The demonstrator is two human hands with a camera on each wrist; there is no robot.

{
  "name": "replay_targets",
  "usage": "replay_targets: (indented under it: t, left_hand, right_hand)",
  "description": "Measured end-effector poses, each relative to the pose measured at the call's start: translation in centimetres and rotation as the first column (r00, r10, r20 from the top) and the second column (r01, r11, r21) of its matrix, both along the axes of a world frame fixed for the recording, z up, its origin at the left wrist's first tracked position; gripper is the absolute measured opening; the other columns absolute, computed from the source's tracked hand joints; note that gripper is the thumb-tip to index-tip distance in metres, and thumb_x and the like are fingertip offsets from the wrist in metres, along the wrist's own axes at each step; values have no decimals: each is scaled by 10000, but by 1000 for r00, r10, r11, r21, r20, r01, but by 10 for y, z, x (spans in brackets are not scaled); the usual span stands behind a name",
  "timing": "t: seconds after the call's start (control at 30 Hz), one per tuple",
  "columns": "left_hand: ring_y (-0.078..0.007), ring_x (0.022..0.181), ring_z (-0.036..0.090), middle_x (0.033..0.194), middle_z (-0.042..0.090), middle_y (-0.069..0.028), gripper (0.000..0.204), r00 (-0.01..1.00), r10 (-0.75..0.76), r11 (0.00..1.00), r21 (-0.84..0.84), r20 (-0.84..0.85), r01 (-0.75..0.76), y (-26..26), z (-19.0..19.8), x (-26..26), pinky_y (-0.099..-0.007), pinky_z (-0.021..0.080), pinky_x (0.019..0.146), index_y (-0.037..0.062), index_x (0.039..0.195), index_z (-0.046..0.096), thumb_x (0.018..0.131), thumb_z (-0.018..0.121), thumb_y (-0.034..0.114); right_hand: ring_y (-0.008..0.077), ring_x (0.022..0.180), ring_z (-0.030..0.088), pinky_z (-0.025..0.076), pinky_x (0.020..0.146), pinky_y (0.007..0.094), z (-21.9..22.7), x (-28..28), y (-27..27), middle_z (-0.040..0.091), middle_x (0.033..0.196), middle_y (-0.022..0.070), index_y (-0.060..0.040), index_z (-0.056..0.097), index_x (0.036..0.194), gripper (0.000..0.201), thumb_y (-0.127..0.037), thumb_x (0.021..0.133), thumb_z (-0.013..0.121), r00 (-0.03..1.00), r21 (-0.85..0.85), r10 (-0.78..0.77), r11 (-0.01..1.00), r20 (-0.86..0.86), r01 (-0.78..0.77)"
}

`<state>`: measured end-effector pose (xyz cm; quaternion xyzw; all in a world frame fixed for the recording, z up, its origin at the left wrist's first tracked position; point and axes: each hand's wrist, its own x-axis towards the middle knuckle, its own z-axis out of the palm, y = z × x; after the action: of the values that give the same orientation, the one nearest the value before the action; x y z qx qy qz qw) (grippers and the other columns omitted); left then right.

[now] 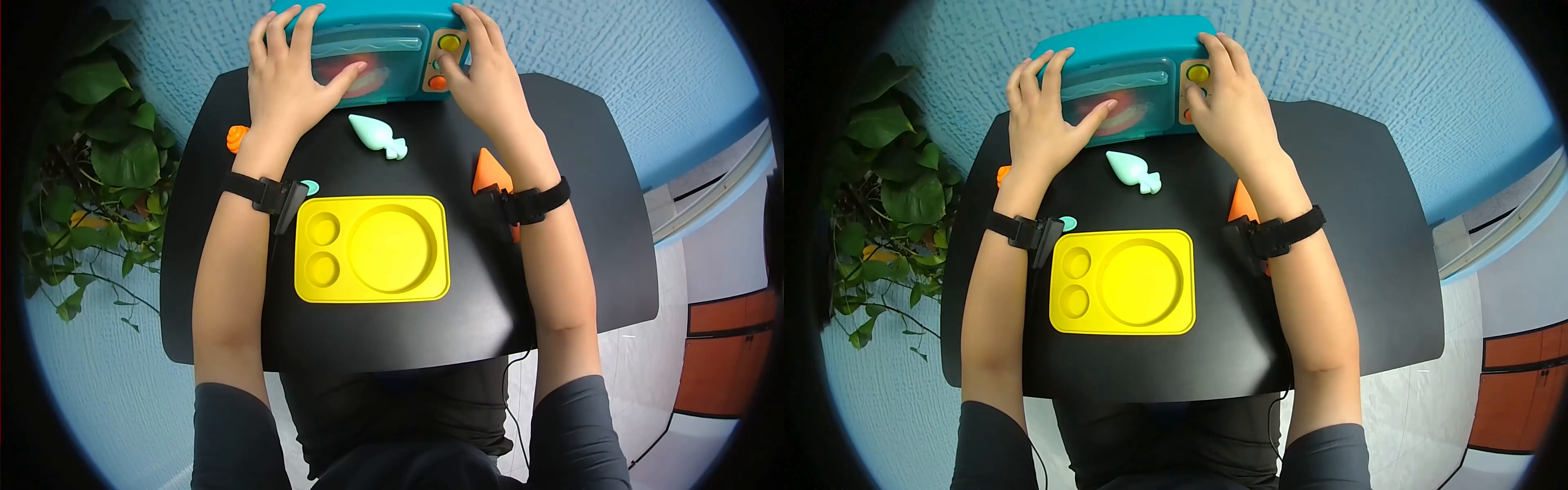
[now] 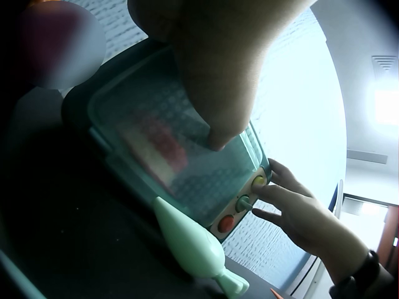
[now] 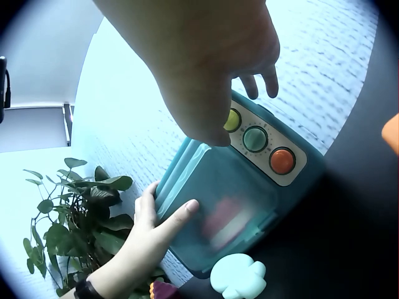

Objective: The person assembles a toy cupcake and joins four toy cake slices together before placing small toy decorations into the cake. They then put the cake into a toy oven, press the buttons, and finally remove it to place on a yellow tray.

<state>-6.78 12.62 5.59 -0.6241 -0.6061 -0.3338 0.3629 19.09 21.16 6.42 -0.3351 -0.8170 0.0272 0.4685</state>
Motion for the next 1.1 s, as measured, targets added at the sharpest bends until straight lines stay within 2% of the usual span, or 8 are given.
replay_targets:
  t: [0.07,0.2,0.27,0.6,0.9,1.1]
  left_hand:
    - [-450,1507,356,1565,480,-167,900,1000,-1,1000,2,-8,1,1,-1,-2,-582,463,1182,210,1581,486,862,858,603]
    - [-452,1508,351,1563,478,-166,897,1000,1,1000,5,-13,-1,2,-2,-2,-588,460,1183,211,1583,485,866,854,604]
    - [-453,1508,350,1562,478,-168,897,1000,1,1000,4,-13,-1,1,-1,-2,-588,460,1184,212,1584,484,866,854,604]
    - [-458,1506,353,1560,479,-171,893,1000,1,1000,7,-18,-1,2,-2,-2,-591,462,1184,208,1582,487,867,855,597]
    - [-461,1509,351,1558,482,-179,898,1000,5,1000,11,-25,-4,2,-2,-2,-595,447,1195,207,1582,487,866,857,601]
    - [-463,1507,353,1558,484,-181,899,1000,-9,1000,19,-22,9,2,-2,-2,-595,442,1197,206,1579,489,862,861,600]
  right_hand:
    - [456,1357,621,555,1119,489,-2,2,3,482,1634,230,-60,493,1570,580,-130,1023,672,999,85,-26,996,26,24]
    - [454,1350,625,564,1109,494,-2,3,0,486,1633,214,-72,493,1570,554,-69,1037,643,999,65,-12,998,32,10]
    - [445,1336,638,577,1091,488,-3,1,1,488,1634,204,-80,492,1572,557,-31,1036,633,998,46,-55,997,42,54]
    - [438,1344,637,580,1092,486,-7,-4,-1,483,1640,195,-84,494,1575,543,-35,1049,621,996,65,-85,994,15,84]
    - [450,1367,615,564,1114,490,-4,-1,0,480,1631,213,-72,487,1575,544,-36,1048,618,999,47,-41,998,32,39]
    - [460,1356,617,558,1120,491,-7,-2,2,486,1619,222,-72,489,1572,551,-46,1041,634,999,102,-37,994,7,36]
